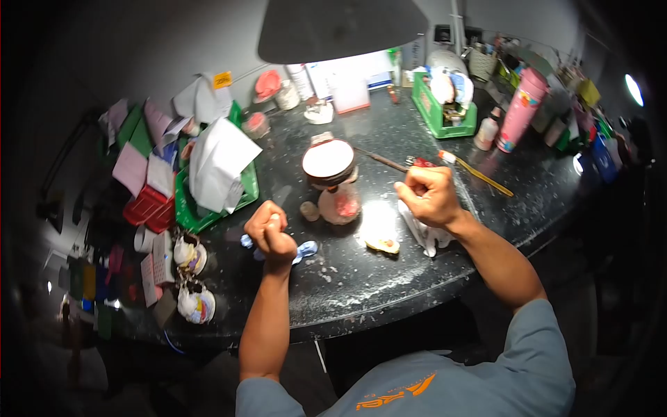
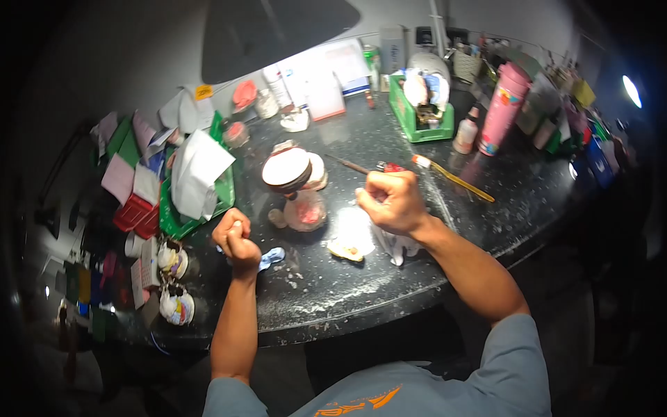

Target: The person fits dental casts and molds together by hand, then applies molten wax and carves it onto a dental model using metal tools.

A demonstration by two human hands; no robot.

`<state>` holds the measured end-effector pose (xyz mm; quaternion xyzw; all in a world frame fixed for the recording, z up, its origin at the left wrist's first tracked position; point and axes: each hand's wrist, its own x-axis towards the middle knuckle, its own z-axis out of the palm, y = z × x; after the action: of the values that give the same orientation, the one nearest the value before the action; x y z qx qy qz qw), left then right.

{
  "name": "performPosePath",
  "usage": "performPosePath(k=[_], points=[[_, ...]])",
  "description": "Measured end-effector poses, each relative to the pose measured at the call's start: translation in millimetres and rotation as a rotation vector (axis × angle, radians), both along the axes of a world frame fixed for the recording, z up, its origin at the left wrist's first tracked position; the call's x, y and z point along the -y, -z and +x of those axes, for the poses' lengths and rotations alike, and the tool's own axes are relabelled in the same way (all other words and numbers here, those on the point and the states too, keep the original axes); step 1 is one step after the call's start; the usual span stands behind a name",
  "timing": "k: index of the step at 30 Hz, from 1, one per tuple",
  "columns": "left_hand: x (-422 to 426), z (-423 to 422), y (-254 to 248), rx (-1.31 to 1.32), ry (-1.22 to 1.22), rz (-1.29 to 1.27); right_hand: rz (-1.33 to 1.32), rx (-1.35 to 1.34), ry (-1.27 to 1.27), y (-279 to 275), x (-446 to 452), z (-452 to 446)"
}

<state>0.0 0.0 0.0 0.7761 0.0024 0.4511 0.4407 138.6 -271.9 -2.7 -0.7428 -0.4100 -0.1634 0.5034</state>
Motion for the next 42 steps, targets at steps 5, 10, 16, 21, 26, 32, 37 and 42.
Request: performPosePath(k=[5, 10, 16, 21, 26, 32, 37, 42], points=[[10, 3, 5, -0.022, -0.036, 0.004, 0.047, 0.008, -0.048, 3, 9, 2], [6, 5, 5, 0.006, -0.032, 0.038, -0.036, -0.051, -0.033, 0, 11, 2], [11, 6, 0, 0.012, -0.07, 0.025, -0.057, -0.043, -0.019, -1, 13, 5], [9, 6, 2, -0.001, -0.081, 0.01, -0.02, -0.037, 0.054, 5, 15, 16], [8, 5, 1, 0.018, -0.101, 0.02, 0.026, -0.04, 0.276, -1, 23, 29], [0, 6, 8, 0.012, -0.104, 0.038, 0.122, 0.182, 0.68, -6, 42, 77], [-2, 11, 10, 0.125, -0.031, 0.106, -0.114, 0.274, 0.95, -32, 42, 141], [0, 2, 7, 0.167, -0.005, 0.067, -0.279, 0.157, 0.908, -21, 54, 220]])
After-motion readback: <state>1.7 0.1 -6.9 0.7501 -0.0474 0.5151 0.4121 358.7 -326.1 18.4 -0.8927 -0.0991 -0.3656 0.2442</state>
